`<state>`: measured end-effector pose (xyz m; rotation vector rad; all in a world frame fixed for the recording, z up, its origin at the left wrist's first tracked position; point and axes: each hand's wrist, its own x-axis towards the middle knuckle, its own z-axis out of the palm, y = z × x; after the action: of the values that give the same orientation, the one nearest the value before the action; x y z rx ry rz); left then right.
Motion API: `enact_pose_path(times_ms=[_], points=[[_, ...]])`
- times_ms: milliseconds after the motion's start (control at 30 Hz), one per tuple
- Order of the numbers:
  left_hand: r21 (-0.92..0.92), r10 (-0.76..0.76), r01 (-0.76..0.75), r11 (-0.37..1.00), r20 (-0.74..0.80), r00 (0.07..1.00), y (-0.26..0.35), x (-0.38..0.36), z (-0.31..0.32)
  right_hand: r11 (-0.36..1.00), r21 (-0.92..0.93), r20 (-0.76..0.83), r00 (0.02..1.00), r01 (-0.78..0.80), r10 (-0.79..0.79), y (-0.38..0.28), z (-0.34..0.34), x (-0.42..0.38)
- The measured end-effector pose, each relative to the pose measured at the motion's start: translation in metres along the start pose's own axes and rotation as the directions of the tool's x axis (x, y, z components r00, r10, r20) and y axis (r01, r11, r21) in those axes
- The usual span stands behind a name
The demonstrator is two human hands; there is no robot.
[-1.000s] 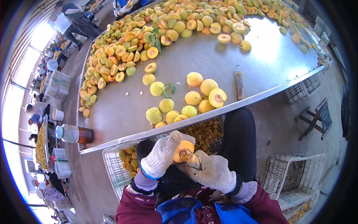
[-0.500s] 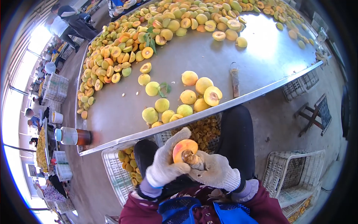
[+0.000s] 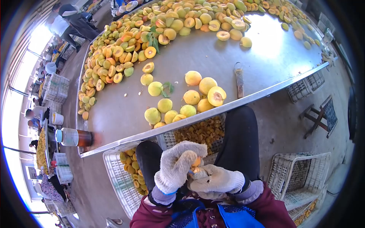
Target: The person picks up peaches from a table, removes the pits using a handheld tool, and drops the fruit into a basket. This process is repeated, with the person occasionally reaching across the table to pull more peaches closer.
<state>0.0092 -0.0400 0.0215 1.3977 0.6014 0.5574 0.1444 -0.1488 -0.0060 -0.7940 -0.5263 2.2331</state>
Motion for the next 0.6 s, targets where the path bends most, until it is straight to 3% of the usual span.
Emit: enact_pose_path(times_ms=[33,67,100,167,200,233,267,300,333,367,400,433,467,500,533,567,600], points=[[0.118,0.047,-0.053,0.992,0.052,0.997,0.001,-0.001,-0.001,1.0,0.003,-0.001,1.0,-0.001,0.001,0.001,-0.002,-0.001],[0.162,0.196,-0.206,0.965,0.075,0.978,-0.003,0.0,-0.002,0.998,0.069,0.118,0.993,-0.003,-0.006,0.003,-0.004,0.0],[0.163,0.196,-0.206,0.965,0.075,0.978,-0.003,0.0,0.0,0.991,0.133,0.236,0.971,-0.01,-0.021,0.003,-0.004,0.0],[-0.048,0.233,-0.231,0.972,0.049,0.971,-0.003,0.001,0.007,0.981,0.181,0.232,0.966,0.07,-0.112,0.018,-0.002,0.008],[0.011,-0.021,0.02,1.0,0.077,0.997,0.004,-0.002,0.004,0.968,0.236,0.297,0.955,-0.079,0.005,0.025,-0.004,0.017],[0.011,-0.02,0.019,1.0,0.073,0.997,0.002,0.0,0.003,0.933,0.279,0.368,0.923,-0.229,0.116,0.026,-0.004,0.021],[-0.297,-0.206,0.186,0.936,-0.036,0.978,-0.003,0.005,0.0,0.958,0.107,0.431,0.881,-0.264,0.195,0.02,-0.007,0.019],[-0.588,-0.402,0.284,0.758,-0.078,0.912,-0.005,0.008,-0.002,0.96,0.096,0.433,0.879,-0.264,0.199,0.018,-0.008,0.017],[-0.426,-0.38,0.247,0.87,-0.261,0.887,-0.002,0.005,-0.007,0.969,0.118,0.332,0.929,-0.216,0.166,0.016,-0.011,0.014],[-0.409,-0.315,0.165,0.898,-0.334,0.888,-0.012,-0.002,-0.026,0.977,0.138,0.228,0.965,-0.163,0.129,0.015,-0.013,0.011],[-0.281,-0.246,0.126,0.951,-0.447,0.86,-0.02,-0.014,-0.051,0.997,0.061,0.129,0.99,0.047,-0.055,0.003,-0.006,-0.001],[-0.001,-0.095,0.118,0.993,-0.598,0.796,-0.02,-0.023,-0.07,0.995,0.087,0.072,0.996,0.047,-0.053,0.004,-0.011,-0.003],[0.231,-0.049,0.251,0.94,-0.639,0.768,-0.017,-0.038,-0.101,0.995,0.056,0.035,0.995,0.087,-0.089,0.004,-0.012,-0.001],[0.422,0.003,0.382,0.822,-0.674,0.739,-0.007,-0.039,-0.108,0.992,0.023,-0.001,0.992,0.123,-0.123,0.004,-0.013,0.001],[0.863,0.206,0.501,0.067,-0.503,0.839,-0.007,-0.051,-0.135,0.992,0.024,0.005,0.993,0.122,-0.122,0.004,-0.011,0.004],[0.859,0.21,0.508,0.063,-0.509,0.835,-0.018,-0.056,-0.146,0.997,0.003,-0.001,0.997,0.08,-0.08,0.002,-0.009,0.008],[0.863,0.255,0.483,0.148,-0.505,0.825,-0.019,-0.048,-0.147,0.999,-0.023,-0.012,0.999,0.044,-0.044,-0.001,-0.007,0.012]])
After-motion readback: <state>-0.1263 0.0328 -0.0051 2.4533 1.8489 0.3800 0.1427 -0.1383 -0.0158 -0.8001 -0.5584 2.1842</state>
